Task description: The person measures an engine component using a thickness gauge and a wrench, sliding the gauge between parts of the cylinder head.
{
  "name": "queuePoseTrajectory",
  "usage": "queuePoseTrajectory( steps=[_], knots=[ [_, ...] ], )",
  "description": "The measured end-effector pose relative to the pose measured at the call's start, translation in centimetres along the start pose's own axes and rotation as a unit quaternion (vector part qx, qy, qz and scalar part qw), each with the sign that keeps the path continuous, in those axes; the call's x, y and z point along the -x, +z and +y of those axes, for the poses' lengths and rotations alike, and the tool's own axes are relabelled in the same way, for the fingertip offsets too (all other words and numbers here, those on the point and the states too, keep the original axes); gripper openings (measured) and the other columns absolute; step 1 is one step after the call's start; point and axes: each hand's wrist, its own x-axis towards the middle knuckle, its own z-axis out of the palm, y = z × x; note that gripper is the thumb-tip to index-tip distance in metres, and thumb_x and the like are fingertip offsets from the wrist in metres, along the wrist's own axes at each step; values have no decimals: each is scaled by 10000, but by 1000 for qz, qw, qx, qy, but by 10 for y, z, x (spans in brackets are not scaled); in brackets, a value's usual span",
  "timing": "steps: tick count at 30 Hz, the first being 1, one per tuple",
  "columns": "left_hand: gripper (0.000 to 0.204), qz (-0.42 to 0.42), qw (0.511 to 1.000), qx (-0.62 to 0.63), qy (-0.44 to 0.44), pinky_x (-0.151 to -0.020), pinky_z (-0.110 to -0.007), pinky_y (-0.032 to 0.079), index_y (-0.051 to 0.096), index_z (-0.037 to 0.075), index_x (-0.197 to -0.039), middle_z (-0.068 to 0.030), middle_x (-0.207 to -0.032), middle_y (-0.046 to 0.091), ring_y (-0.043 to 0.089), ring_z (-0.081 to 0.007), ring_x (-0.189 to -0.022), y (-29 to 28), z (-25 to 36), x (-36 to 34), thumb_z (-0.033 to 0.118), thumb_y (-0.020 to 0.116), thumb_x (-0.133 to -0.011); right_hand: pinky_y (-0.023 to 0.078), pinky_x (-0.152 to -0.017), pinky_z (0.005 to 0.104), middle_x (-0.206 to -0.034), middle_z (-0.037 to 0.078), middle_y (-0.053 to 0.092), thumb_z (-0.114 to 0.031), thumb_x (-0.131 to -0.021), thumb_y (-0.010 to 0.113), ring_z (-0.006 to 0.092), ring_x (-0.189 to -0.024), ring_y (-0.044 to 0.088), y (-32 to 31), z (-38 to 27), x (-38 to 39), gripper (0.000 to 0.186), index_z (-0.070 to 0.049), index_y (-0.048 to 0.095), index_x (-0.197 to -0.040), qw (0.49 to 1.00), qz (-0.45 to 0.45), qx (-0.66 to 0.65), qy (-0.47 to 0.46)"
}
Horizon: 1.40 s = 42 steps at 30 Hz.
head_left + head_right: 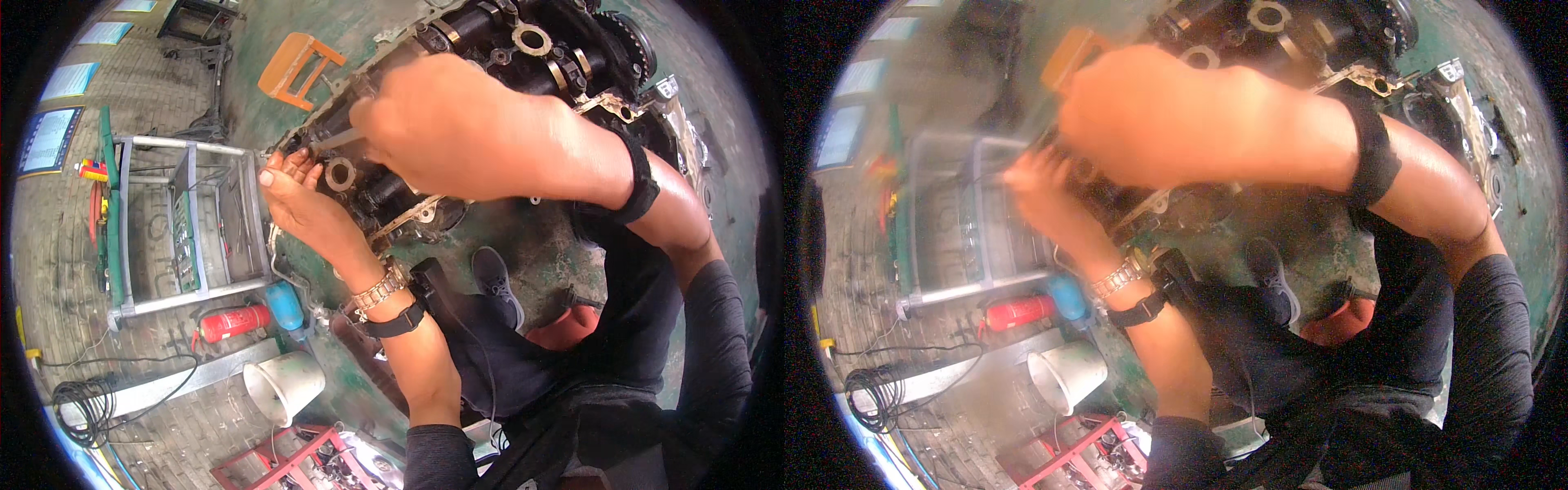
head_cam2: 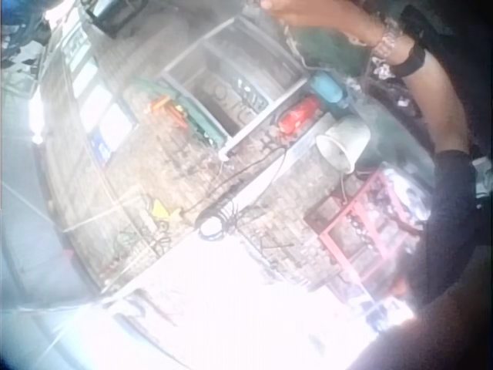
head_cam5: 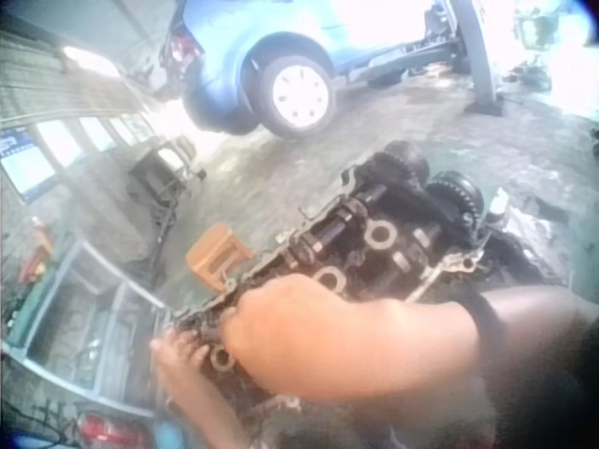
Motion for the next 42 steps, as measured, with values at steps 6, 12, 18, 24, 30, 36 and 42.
queuePoseTrajectory(
  steps=[6, 12, 18, 24, 30, 36, 42],
  knots=[
    [667, 1, 1000, -18, -25, -837, -336, 537, 580, -97, -1219, -171, -1023, 672, 654, -235, -951, -3, -3, -4, 519, 365, -1083, 495, -490, 346, -686, 125, 631, -127, -727, 704, 252, -570, 666, -3, -21, 6, 142, -13, 631, -770, 998, -21, -14, -59],
    [656, 3, 1000, -8, -3, -844, -349, 544, 589, -100, -1203, -183, -1029, 676, 662, -242, -945, 0, -1, -1, 506, 366, -1087, 471, -438, 328, -710, 124, 633, -131, -671, 720, 202, -549, 653, -2, -48, 10, 276, 66, 660, -855, 990, -61, 75, -103],
    [676, 17, 999, 2, -36, -851, -355, 545, 583, -93, -1214, -190, -1048, 673, 660, -249, -962, 3, 2, -2, 533, 369, -1078, 484, -458, 343, -689, 122, 622, -122, -685, 713, 223, -559, 653, 9, -72, 14, 264, 58, 647, -865, 989, -70, 89, -98],
    [699, 23, 999, 0, -43, -851, -355, 546, 582, -89, -1225, -181, -1050, 671, 657, -248, -969, 1, -3, -3, 559, 369, -1071, 498, -478, 358, -667, 120, 611, -114, -698, 706, 244, -569, 653, 23, -72, 12, 253, 51, 633, -875, 993, -46, 66, -86],
    [694, 14, 1000, 8, -18, -838, -347, 545, 583, -87, -1228, -170, -1034, 664, 651, -237, -958, 3, 4, 0, 558, 380, -1070, 512, -498, 374, -646, 118, 600, -105, -711, 699, 265, -578, 653, 22, -68, 11, 242, 44, 620, -886, 998, 2, 3, -65],
    [686, 5, 999, 25, -26, -807, -334, 543, 579, -91, -1229, -159, -1023, 653, 638, -224, -934, 4, 12, 7, 550, 392, -1071, 526, -517, 389, -624, 116, 589, -96, -725, 692, 286, -588, 652, 2, -54, 4, 232, 36, 607, -896, 994, 48, -92, -26],
    [703, -39, 998, 29, 30, -826, -339, 533, 573, -89, -1227, -164, -1033, 655, 633, -224, -926, -1, -4, -4, 562, 355, -1075, 533, -626, 411, -749, 227, 648, -79, -883, 622, 330, -679, 685, -15, 0, -18, 183, 55, 678, -995, 983, 79, -145, 75]
  ],
)
